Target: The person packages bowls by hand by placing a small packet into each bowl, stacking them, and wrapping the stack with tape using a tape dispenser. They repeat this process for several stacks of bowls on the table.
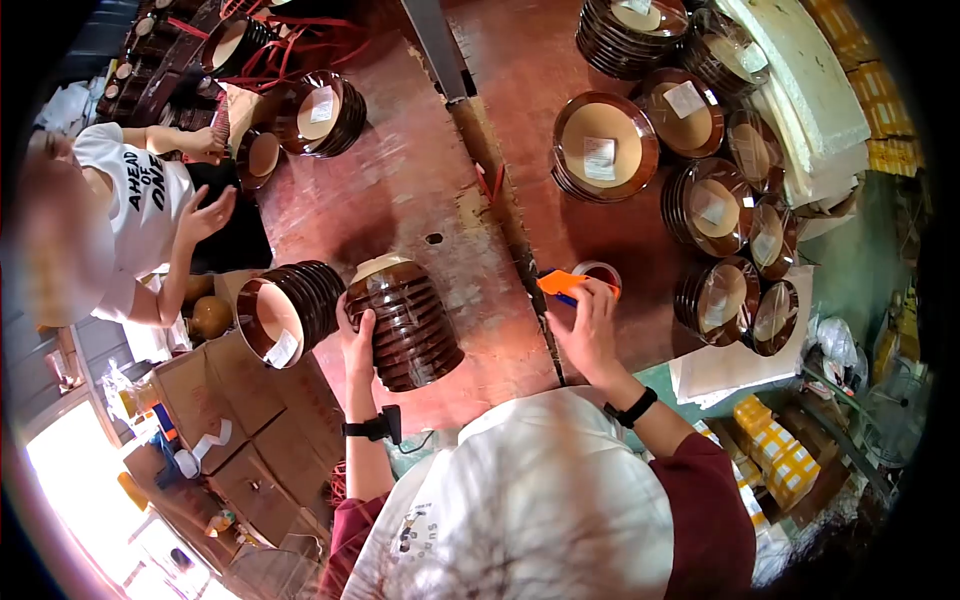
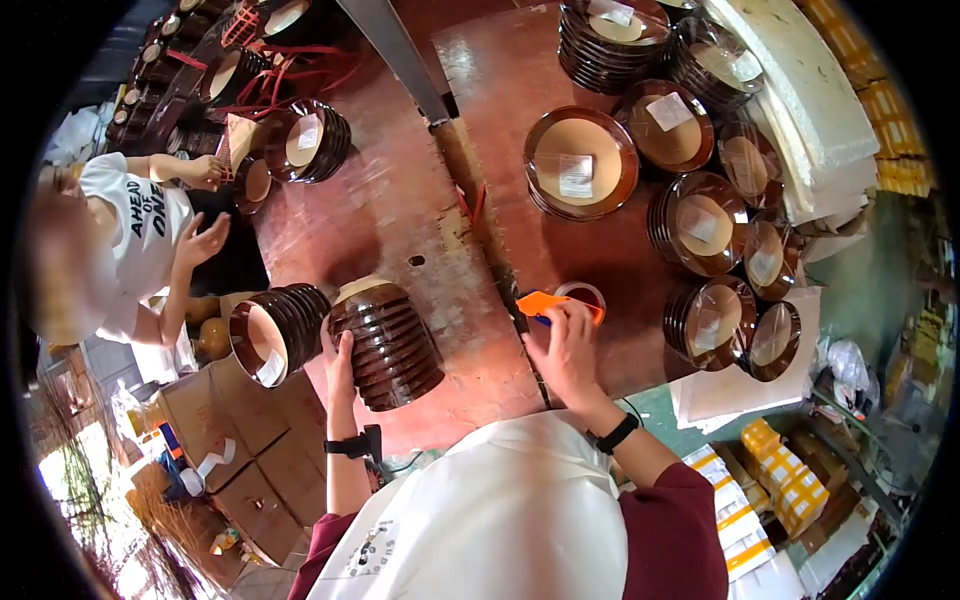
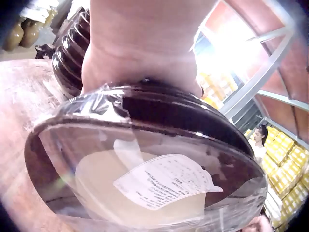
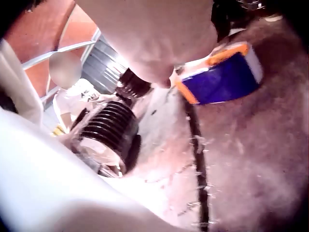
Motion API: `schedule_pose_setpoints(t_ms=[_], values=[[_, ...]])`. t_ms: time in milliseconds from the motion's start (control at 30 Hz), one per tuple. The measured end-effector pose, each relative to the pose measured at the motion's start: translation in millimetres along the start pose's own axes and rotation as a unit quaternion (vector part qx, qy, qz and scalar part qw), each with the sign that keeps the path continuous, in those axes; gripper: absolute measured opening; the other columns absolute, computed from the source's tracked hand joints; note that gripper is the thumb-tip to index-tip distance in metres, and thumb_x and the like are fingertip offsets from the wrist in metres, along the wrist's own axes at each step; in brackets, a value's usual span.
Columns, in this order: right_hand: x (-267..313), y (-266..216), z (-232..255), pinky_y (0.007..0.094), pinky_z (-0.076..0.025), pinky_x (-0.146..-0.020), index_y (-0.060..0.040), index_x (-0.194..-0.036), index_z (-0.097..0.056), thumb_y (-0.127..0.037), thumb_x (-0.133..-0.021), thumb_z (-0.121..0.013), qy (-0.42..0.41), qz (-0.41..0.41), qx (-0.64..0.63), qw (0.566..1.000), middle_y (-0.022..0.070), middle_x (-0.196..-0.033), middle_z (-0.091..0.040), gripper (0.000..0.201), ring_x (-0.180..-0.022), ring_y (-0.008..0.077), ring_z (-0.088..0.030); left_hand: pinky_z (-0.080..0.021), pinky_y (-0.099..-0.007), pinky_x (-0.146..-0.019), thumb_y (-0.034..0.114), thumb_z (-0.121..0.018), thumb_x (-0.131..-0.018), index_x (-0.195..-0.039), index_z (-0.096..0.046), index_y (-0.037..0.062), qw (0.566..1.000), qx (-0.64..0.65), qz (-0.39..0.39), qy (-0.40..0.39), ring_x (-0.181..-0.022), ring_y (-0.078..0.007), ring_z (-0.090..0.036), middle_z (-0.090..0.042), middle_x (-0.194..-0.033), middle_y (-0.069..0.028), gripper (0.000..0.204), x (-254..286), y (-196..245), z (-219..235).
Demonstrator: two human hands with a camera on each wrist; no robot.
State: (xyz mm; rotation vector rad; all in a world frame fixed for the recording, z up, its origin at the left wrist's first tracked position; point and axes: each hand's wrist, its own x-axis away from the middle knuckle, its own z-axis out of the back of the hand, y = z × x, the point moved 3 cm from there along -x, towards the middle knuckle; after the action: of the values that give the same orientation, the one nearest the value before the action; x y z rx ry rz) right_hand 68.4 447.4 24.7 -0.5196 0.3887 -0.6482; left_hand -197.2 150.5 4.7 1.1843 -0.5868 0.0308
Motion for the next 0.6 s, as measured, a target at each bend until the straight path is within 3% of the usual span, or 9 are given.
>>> schedule_pose_setpoints(t_ms=[33, 133, 233, 267, 333, 400, 433, 533, 600], values=[[-2.8, -10.1, -9.4, 0.0488, -0.046, -0.097, -0.0033, -0.121, -0.054, -0.016, -0.080, -0.082, 0.007, 0.035, -0.068, 0.997, 0.0176, -0.111, -0.062, 0.051, -0.113, 0.0346, -0.058, -0.034, -0.0389, -0.115, 0.043, -0.070, -0.095, -0.157, -0.031, 0.0084, 1.000, -0.014, -0.002, 0.000, -0.134, -0.0269, -0.045, -0.049, -0.146, -0.0142, 0.081, -1.0, -1.4, 1.2], [-14.1, -42.0, -88.3, 0.0407, -0.052, -0.086, 0.0031, -0.123, -0.055, -0.032, -0.095, -0.071, -0.148, -0.001, -0.334, 0.931, 0.0215, -0.112, -0.063, 0.048, -0.100, 0.0339, -0.064, -0.034, -0.0394, -0.115, 0.045, -0.071, -0.094, -0.157, -0.030, 0.0087, 1.000, -0.011, 0.003, 0.003, -0.134, -0.0279, -0.045, -0.049, -0.146, -0.0149, 0.083, 2.5, 5.2, -0.6], [-35.3, -78.3, -162.3, 0.0413, -0.037, -0.115, 0.0061, -0.150, -0.035, -0.047, -0.098, -0.064, -0.295, -0.145, -0.434, 0.839, 0.0270, -0.146, -0.048, 0.079, -0.139, 0.0343, -0.046, -0.035, -0.0404, -0.115, 0.045, -0.070, -0.095, -0.157, -0.030, 0.0086, 0.999, 0.035, 0.018, -0.008, -0.134, -0.0285, -0.046, -0.048, -0.147, -0.0157, 0.083, 1.6, 3.5, -1.2], [-25.9, -87.7, -190.1, 0.0396, -0.034, -0.117, 0.0046, -0.154, -0.028, -0.045, -0.099, -0.064, -0.300, -0.172, -0.395, 0.851, 0.0244, -0.150, -0.046, 0.082, -0.141, 0.0319, -0.043, -0.036, -0.0407, -0.114, 0.044, -0.069, -0.095, -0.157, -0.029, 0.0083, 0.998, 0.052, 0.027, -0.007, -0.134, -0.0288, -0.046, -0.048, -0.148, -0.0159, 0.082, 2.6, 3.6, -1.6], [-6.5, -113.7, -208.6, 0.0394, -0.033, -0.118, 0.0028, -0.156, -0.027, -0.042, -0.099, -0.066, -0.269, -0.268, -0.688, 0.618, 0.0221, -0.151, -0.045, 0.083, -0.140, 0.0300, -0.042, -0.038, -0.0410, -0.113, 0.042, -0.066, -0.097, -0.158, -0.028, 0.0078, 0.997, 0.058, -0.024, -0.049, -0.134, -0.0286, -0.046, -0.046, -0.149, -0.0172, 0.079, 0.2, -4.0, 5.4], [7.6, -123.3, -205.6, 0.0390, -0.033, -0.117, 0.0016, -0.156, -0.027, -0.037, -0.099, -0.067, -0.206, -0.232, -0.637, 0.705, 0.0207, -0.150, -0.045, 0.079, -0.138, 0.0281, -0.044, -0.039, -0.0413, -0.111, 0.042, -0.065, -0.098, -0.157, -0.029, 0.0075, 0.991, 0.100, -0.005, -0.083, -0.133, -0.0289, -0.047, -0.047, -0.148, -0.0174, 0.078, 8.5, -15.9, 9.9], [11.1, -122.9, -201.2, 0.0406, -0.032, -0.118, 0.0021, -0.155, -0.028, -0.039, -0.096, -0.070, -0.213, -0.234, -0.644, 0.696, 0.0215, -0.151, -0.044, 0.084, -0.140, 0.0307, -0.042, -0.040, -0.0415, -0.111, 0.042, -0.064, -0.098, -0.157, -0.029, 0.0073, 0.986, 0.127, 0.018, -0.103, -0.132, -0.0291, -0.048, -0.047, -0.148, -0.0175, 0.077, 13.1, -22.1, 10.5], [14.1, -120.2, -178.3, 0.0404, -0.032, -0.118, 0.0033, -0.156, -0.023, -0.036, -0.093, -0.075, -0.232, -0.243, -0.520, 0.785, 0.0196, -0.151, -0.042, 0.091, -0.140, 0.0286, -0.041, -0.042, -0.0420, -0.109, 0.042, -0.062, -0.099, -0.156, -0.031, 0.0069, 0.968, 0.189, 0.082, -0.146, -0.130, -0.0296, -0.050, -0.049, -0.147, -0.0177, 0.074, 27.8, -40.6, 6.3], [7.3, -121.6, -139.6, 0.0444, -0.032, -0.117, 0.0034, -0.154, -0.028, -0.038, -0.087, -0.079, -0.236, -0.227, -0.425, 0.844, 0.0236, -0.148, -0.042, 0.094, -0.138, 0.0369, -0.040, -0.043, -0.0423, -0.107, 0.042, -0.061, -0.099, -0.155, -0.032, 0.0066, 0.960, 0.206, 0.102, -0.157, -0.128, -0.0299, -0.051, -0.050, -0.146, -0.0179, 0.072, 33.8, -51.2, 2.8]])
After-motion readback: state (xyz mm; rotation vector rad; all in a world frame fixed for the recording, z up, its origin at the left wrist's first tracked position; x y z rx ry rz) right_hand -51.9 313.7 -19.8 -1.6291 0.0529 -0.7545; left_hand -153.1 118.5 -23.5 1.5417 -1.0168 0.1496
